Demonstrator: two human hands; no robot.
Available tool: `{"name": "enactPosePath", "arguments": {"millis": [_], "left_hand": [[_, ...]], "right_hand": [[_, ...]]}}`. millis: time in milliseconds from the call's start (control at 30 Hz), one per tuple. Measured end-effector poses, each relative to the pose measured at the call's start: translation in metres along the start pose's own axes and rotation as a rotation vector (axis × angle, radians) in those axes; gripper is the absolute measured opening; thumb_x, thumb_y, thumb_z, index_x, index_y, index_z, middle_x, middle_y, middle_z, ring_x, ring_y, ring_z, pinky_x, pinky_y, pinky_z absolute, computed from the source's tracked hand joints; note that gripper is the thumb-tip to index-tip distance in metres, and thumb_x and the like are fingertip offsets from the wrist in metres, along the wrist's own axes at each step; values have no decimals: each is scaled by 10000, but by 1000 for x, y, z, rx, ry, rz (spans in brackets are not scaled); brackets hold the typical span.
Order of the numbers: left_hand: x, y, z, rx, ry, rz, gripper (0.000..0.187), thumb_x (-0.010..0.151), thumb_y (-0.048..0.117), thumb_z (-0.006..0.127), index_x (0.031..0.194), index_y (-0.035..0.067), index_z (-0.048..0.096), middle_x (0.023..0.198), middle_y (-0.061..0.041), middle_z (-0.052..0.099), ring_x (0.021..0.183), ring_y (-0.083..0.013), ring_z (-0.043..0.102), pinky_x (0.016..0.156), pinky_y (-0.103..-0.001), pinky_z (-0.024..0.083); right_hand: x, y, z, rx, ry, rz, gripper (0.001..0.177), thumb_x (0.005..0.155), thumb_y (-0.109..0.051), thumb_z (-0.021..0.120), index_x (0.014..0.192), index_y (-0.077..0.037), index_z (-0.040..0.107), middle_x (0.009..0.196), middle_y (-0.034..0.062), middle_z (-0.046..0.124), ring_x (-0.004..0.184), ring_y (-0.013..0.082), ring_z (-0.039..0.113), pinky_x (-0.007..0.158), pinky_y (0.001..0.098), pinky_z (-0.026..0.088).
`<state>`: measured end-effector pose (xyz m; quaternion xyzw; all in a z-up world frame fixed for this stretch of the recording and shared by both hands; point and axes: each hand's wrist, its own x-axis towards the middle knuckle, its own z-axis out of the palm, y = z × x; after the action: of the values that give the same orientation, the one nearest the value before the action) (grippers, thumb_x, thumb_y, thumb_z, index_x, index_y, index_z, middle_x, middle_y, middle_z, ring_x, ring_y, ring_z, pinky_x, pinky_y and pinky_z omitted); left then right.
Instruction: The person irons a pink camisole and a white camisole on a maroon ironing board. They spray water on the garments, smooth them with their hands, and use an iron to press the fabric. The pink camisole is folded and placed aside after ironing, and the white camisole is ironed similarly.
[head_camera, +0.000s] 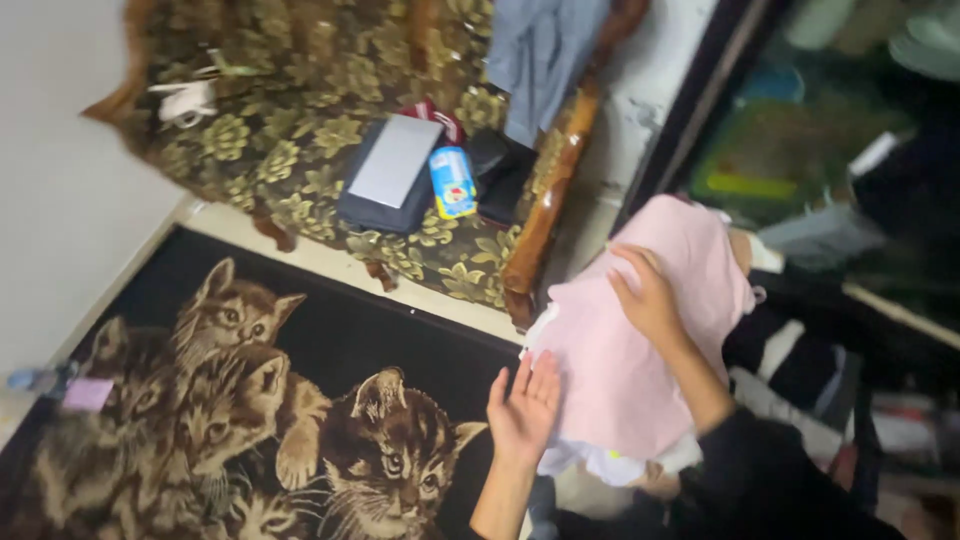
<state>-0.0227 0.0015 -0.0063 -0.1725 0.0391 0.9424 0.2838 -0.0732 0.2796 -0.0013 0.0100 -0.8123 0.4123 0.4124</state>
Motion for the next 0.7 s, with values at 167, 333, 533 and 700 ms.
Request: {"name": "enactPosePath", "arguments": {"millis": [167,333,533,700], "left_hand": [[27,-13,11,486,-91,-149,424,971,293,570,1273,-4,603,1167,-221,714,1051,-304,704,939,-402,564],[54,-16,-14,999,-208,225,270,1069,203,648,1207,-26,681,1081,-127,707,837,-169,613,743,-301,484],[103,61,-63,2183,35,630,440,968,447,678,1184,63,676,1030,-47,661,883,-127,604,742,-291,490],[106,77,-91,1872,325,-114,588,918,627,610,973,54,727,763,-33,628,644,-124,589,571,-281,461]], "right_hand": [[-162,10,-96,-282,372,289,174,1056,-64,622,1228,-55,650,1219,119,662,1169,262,632,1070,369,506],[-274,46,-96,282,58,1249,318,975,-282,640,1241,-114,689,1048,80,716,944,192,679,743,372,563],[-307,60,-63,479,211,1526,605,951,-555,574,1399,-148,557,1226,79,641,1046,210,607,731,396,523],[-271,93,-72,524,316,1487,703,946,-632,487,1471,-165,510,1345,66,609,1111,237,547,781,414,464]]}}
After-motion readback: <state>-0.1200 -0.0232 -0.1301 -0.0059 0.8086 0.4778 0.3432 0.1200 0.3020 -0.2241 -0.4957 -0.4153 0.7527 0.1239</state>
